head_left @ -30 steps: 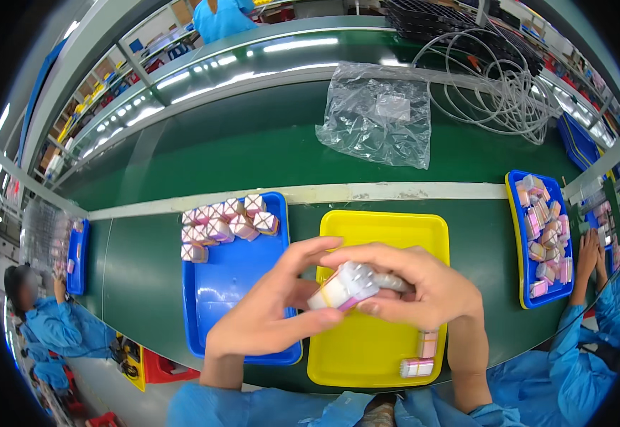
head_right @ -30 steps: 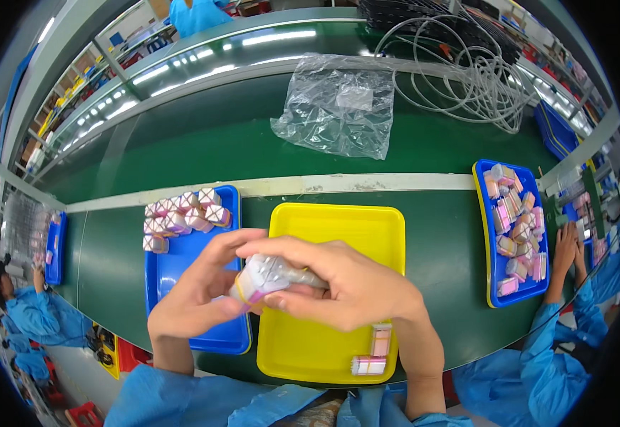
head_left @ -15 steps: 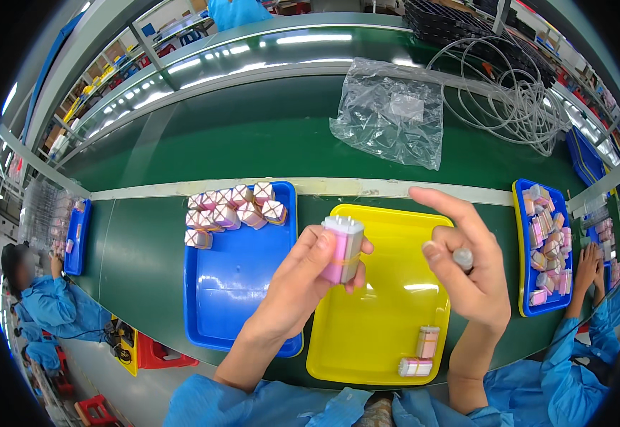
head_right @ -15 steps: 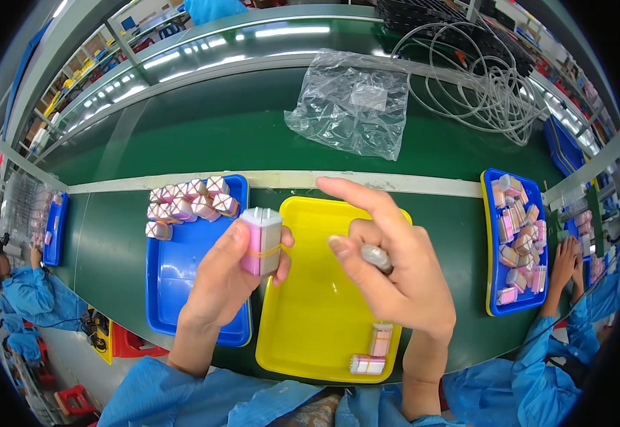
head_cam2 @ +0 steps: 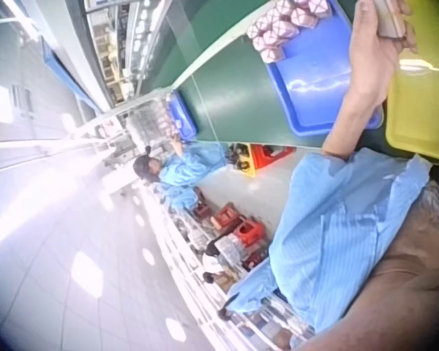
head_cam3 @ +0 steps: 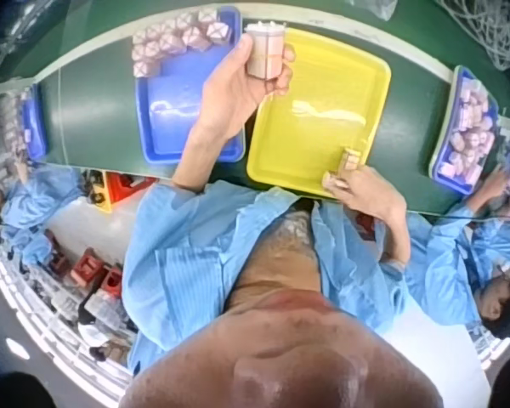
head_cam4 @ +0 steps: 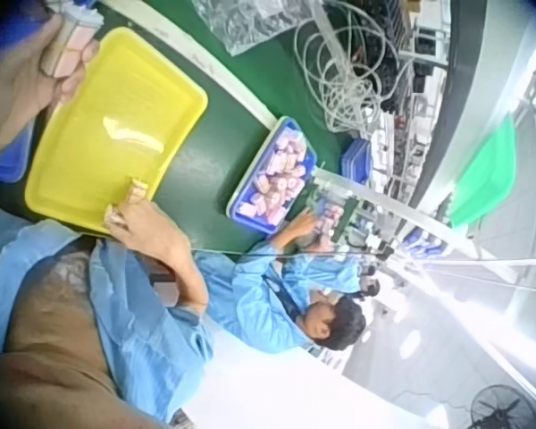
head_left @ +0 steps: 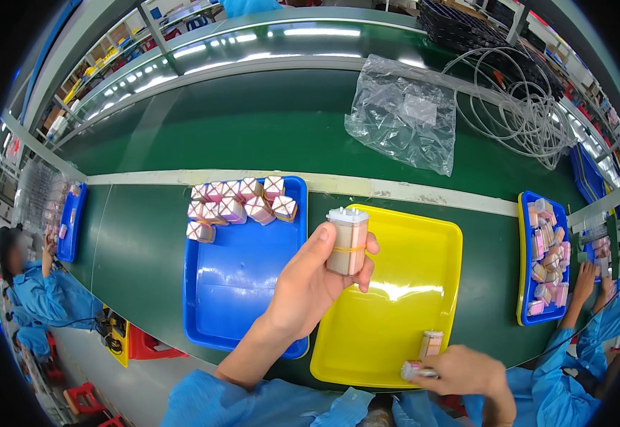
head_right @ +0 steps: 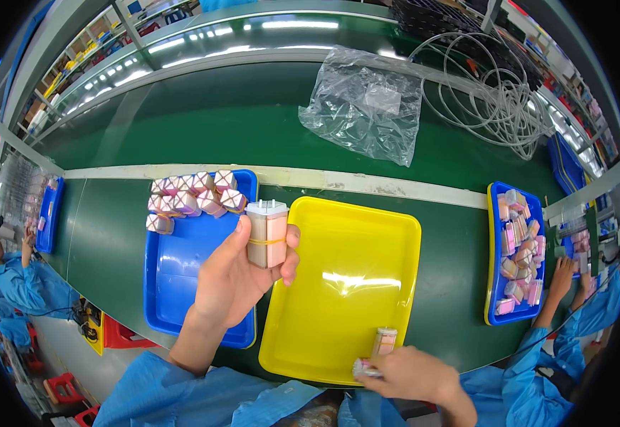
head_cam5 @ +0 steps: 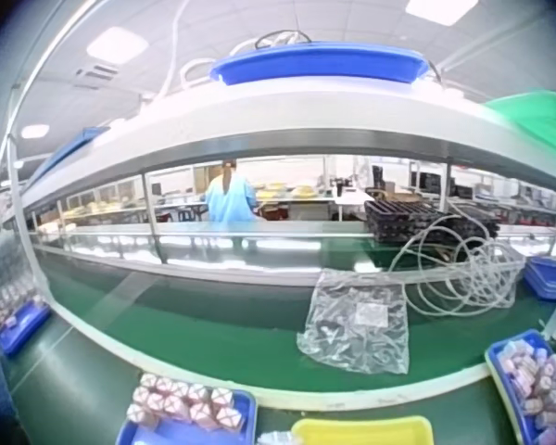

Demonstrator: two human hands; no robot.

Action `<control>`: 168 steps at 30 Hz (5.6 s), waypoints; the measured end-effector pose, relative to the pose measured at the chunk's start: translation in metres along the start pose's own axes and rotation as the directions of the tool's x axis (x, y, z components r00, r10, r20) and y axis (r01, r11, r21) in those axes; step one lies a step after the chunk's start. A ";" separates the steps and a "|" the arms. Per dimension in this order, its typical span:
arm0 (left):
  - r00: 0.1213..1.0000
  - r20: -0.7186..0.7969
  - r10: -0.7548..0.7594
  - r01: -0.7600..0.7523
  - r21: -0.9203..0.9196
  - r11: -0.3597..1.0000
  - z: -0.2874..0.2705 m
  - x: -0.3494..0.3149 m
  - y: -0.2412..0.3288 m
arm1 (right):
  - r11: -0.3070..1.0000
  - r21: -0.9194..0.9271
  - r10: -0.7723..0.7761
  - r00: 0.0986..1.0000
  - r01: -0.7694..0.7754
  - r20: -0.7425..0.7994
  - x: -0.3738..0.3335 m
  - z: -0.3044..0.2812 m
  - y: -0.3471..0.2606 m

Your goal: The person takes bundled components from a yellow tray, applies adhesive to their ends using a handheld tool, places the assemblies into a blue tray, and slides the filled tray down the assembly line to another worker.

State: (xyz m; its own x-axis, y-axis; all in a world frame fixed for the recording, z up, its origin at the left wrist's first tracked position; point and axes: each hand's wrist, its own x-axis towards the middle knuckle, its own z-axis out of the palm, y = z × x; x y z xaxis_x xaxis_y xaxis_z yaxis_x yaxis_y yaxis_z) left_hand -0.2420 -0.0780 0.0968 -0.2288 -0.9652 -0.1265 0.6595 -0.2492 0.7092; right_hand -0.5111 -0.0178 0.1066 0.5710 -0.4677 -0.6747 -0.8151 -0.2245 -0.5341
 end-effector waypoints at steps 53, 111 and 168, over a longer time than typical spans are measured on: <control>0.808 0.503 0.306 -0.588 0.684 0.430 -0.016 -0.010 -0.011 | 0.945 0.252 -0.098 0.917 0.207 -0.386 0.034 0.029 0.008; 0.956 0.036 0.290 -0.286 0.310 0.907 -0.001 -0.021 0.010 | 0.902 -0.322 -0.412 0.345 0.288 -0.843 0.096 -0.049 -0.088; 0.957 0.135 0.258 -0.290 0.345 0.893 -0.010 -0.017 0.052 | 0.951 -0.216 -0.290 0.888 0.223 -0.358 0.100 -0.048 -0.008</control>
State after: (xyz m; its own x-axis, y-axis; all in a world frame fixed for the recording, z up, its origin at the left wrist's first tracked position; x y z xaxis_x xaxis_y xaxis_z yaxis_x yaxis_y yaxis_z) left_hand -0.1967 -0.0756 0.1283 -0.1450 -0.9771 0.1556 0.4084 0.0841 0.9089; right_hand -0.4528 -0.1038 0.0681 0.7078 -0.6562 -0.2616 -0.6685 -0.5025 -0.5482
